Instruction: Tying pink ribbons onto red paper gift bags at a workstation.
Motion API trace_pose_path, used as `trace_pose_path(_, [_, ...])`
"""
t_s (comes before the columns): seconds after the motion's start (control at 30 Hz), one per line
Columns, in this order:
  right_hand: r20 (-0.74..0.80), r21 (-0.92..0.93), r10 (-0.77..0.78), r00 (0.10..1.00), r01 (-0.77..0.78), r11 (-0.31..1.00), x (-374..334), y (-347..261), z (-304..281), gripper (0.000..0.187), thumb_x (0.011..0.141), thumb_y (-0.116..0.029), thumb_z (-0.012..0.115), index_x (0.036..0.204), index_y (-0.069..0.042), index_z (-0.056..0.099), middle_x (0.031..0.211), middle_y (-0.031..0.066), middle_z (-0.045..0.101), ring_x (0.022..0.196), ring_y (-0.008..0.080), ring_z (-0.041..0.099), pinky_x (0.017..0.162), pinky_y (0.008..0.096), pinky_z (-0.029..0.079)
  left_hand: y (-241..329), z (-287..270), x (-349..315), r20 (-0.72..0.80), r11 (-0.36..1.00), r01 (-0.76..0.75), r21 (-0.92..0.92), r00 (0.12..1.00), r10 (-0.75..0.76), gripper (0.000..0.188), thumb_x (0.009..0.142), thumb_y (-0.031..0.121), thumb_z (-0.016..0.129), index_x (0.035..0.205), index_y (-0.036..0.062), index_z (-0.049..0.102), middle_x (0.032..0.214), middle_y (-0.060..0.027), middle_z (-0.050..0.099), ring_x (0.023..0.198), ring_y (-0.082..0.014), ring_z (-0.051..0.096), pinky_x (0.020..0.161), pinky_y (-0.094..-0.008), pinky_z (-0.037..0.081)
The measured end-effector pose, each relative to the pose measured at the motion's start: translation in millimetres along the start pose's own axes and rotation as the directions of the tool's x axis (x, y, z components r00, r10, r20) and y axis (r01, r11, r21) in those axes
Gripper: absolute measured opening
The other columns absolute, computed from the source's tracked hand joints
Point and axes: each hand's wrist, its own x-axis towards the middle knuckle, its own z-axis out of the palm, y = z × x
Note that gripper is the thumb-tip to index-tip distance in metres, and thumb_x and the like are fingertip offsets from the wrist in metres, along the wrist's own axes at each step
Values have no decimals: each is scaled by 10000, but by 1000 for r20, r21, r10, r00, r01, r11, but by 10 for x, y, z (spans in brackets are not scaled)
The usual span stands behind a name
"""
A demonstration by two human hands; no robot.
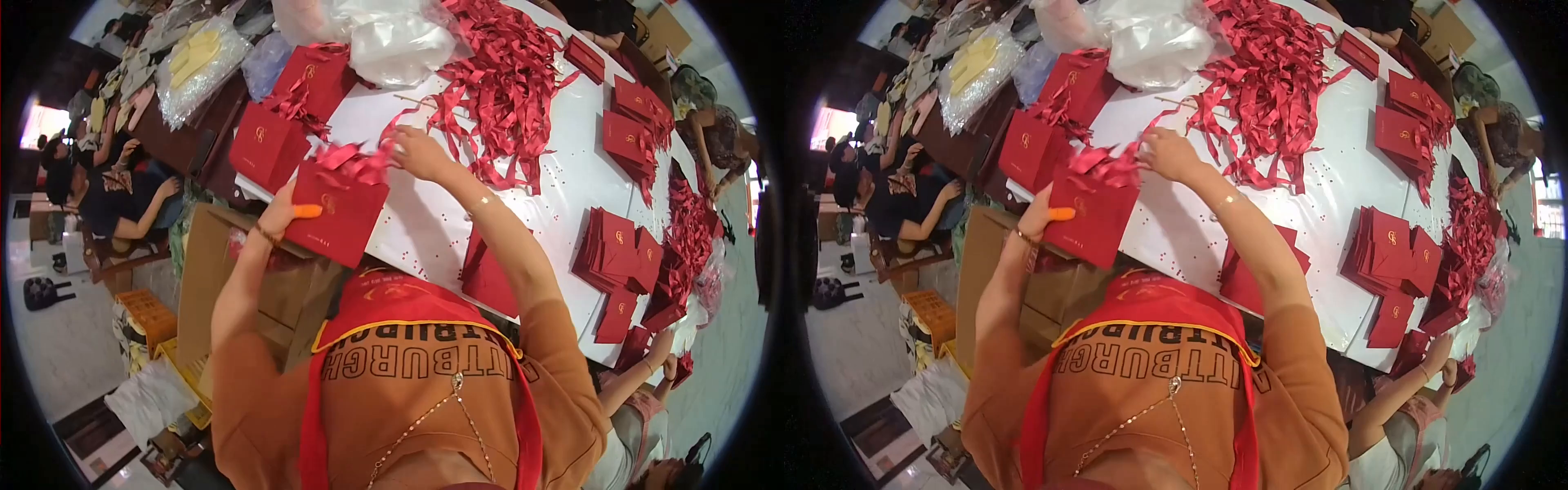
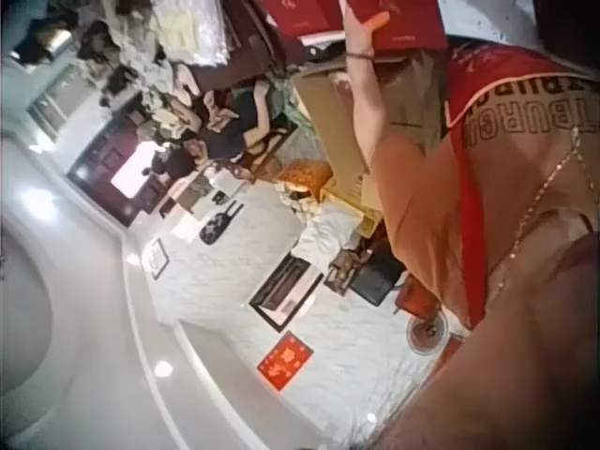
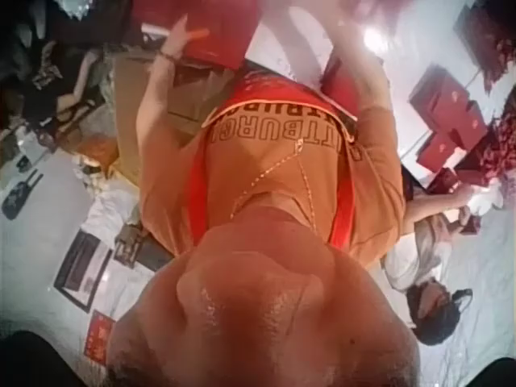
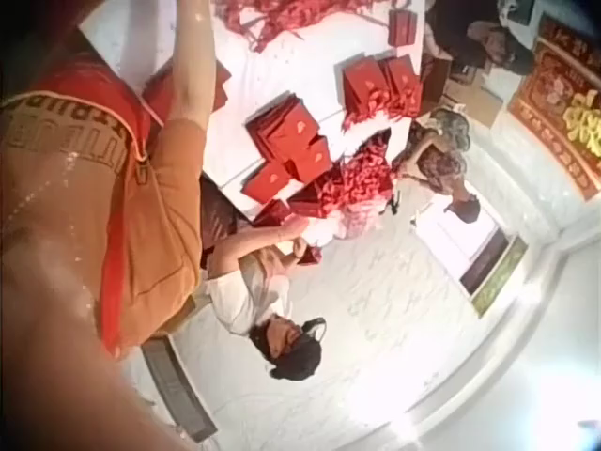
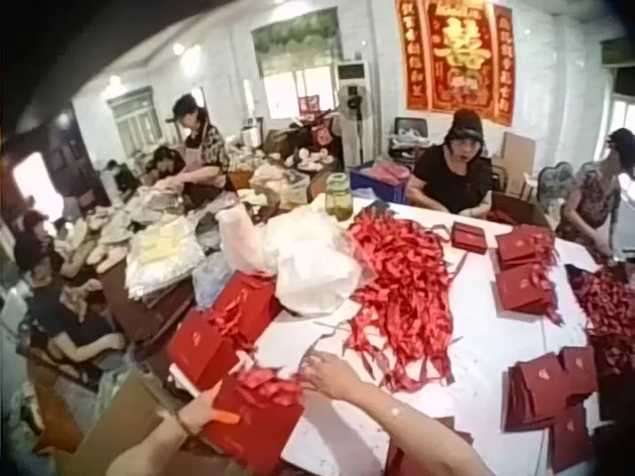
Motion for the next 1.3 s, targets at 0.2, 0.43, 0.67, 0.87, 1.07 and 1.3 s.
trace_pose_path(0.2, [309,-580,83,947,119,806,406,-217,31,408,835,-413,493,1176,-190,474,1270,69,414,1173,255,415,874,507,370,-174,-83,-150,-44,984,29,-175,998,-37,569,692,-71,621,1216,39,427,1084,-73,557,993,-186,552,829,-326,481])
trace_pose_path(0.43, [49,-516,156,986,-109,849,-169,303,-155,335,804,-330,536,1087,-158,484,1224,66,436,1172,225,402,867,479,363,-117,-192,322,-51,974,6,-227,999,-18,469,733,-24,606,1172,33,453,1058,-61,563,969,-190,559,830,-336,479])
trace_pose_path(0.67, [-61,-512,-15,998,-19,858,-496,335,-132,279,734,-184,562,989,-80,517,1172,94,462,1161,248,411,930,462,326,-199,-350,1758,-118,986,77,-145,989,-94,455,751,14,628,1178,31,471,1065,-92,579,920,-208,588,789,-362,504])
trace_pose_path(0.87, [7,-376,-66,998,64,924,-383,-87,-7,475,691,-182,605,1134,-64,481,1294,176,379,1200,355,355,997,480,281,-327,-786,2163,-94,916,207,343,978,-186,687,631,140,752,1229,16,435,1108,-122,567,947,-224,574,825,-313,461])
trace_pose_path(1.07, [-202,-341,60,978,-128,931,25,-306,241,581,775,-387,574,1258,-104,417,1364,117,324,1152,334,403,909,456,374,-181,-623,2126,-152,804,193,563,980,-129,851,583,224,782,1280,6,346,1179,-185,512,1058,-271,526,883,-324,429])
trace_pose_path(1.3, [-117,-394,283,952,-306,867,25,-326,237,586,778,-428,546,1255,-108,430,1365,63,333,1112,280,441,868,484,351,108,194,1639,-288,104,269,958,893,345,690,726,329,665,1273,41,358,1214,-165,460,1051,-342,482,877,-471,394])
